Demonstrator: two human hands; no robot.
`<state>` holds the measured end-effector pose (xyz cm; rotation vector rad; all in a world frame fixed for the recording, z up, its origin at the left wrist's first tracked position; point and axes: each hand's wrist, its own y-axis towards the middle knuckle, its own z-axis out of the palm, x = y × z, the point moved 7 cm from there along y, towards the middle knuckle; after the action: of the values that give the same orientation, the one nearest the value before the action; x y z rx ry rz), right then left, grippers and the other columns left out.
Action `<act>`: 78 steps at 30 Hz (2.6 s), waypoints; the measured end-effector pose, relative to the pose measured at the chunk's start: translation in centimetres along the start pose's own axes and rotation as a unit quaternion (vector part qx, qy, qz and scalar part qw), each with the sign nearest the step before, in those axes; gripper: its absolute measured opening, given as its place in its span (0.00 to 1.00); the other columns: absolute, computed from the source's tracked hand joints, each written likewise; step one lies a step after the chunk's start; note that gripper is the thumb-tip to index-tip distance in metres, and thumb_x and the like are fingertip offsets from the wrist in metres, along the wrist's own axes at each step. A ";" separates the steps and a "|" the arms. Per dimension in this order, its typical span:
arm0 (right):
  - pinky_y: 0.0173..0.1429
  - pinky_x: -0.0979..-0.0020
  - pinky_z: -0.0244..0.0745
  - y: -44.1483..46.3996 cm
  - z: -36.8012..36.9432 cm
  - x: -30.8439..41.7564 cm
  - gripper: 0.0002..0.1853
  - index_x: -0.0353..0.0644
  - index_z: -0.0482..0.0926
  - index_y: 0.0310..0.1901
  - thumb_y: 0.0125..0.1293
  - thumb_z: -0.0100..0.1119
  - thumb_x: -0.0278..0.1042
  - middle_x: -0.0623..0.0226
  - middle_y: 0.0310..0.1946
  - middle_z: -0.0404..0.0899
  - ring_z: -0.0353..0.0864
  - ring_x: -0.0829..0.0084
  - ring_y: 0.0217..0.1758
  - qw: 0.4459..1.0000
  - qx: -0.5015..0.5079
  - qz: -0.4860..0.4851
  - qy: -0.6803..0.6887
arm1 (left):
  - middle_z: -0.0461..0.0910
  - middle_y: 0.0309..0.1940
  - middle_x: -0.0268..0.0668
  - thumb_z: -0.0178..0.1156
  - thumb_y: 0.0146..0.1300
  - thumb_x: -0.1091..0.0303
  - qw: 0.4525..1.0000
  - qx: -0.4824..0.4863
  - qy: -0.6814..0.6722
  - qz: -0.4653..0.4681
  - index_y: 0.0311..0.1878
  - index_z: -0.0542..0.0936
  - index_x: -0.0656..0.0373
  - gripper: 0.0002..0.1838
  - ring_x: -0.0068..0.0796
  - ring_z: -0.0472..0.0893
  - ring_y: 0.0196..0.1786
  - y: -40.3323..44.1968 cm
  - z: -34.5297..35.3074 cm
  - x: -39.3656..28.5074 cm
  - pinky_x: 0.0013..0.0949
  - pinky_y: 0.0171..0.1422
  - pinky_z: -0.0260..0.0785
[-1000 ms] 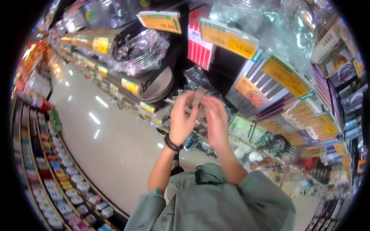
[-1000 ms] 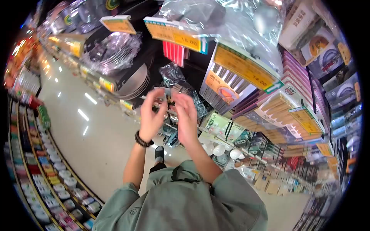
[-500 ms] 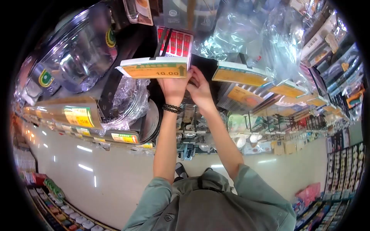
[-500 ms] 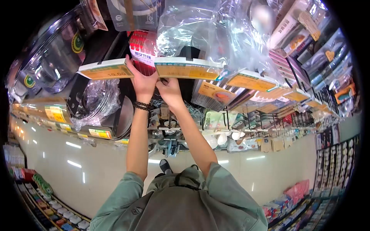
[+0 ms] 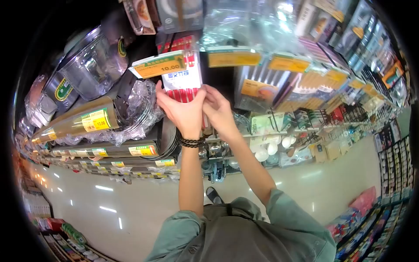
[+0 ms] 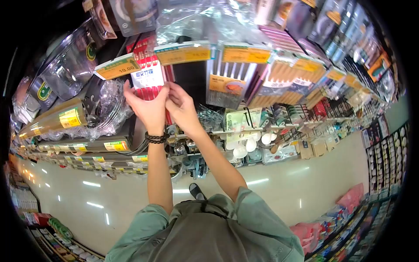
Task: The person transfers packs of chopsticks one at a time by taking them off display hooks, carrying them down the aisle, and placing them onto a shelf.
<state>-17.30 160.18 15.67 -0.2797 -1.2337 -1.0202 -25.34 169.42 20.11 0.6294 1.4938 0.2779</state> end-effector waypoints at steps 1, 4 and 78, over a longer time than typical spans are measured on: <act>0.64 0.71 0.70 -0.7 0.2 0.6 0.24 0.32 0.66 0.66 0.70 0.56 0.24 0.57 0.57 0.77 0.76 0.72 0.59 1.000 0.002 -0.007 0.001 | 0.66 0.59 0.56 0.79 0.40 0.61 1.000 0.001 0.002 -0.004 0.69 0.59 0.66 0.54 0.54 0.69 0.63 -0.3 -0.5 -0.5 0.49 0.67 0.61; 0.64 0.70 0.71 -2.8 1.2 1.9 0.23 0.32 0.67 0.66 0.72 0.56 0.27 0.56 0.58 0.76 0.76 0.71 0.61 0.999 0.021 -0.038 0.006 | 0.67 0.58 0.56 0.80 0.41 0.59 0.999 0.009 -0.010 -0.032 0.68 0.60 0.65 0.53 0.53 0.69 0.62 -1.4 -1.8 -1.5 0.48 0.67 0.62; 0.47 0.70 0.79 -72.1 -65.2 28.9 0.09 0.35 0.82 0.44 0.67 0.63 0.30 0.61 0.39 0.85 0.83 0.74 0.41 0.603 -0.766 -0.197 0.104 | 0.85 0.47 0.40 0.62 0.67 0.70 0.087 0.988 -0.126 0.035 0.60 0.76 0.66 0.20 0.23 0.82 0.49 -87.2 32.1 -26.3 0.30 0.55 0.73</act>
<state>-31.10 62.20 -6.52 -1.1926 0.1701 -2.2587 -14.11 77.44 -6.92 2.5396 0.2925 -2.2711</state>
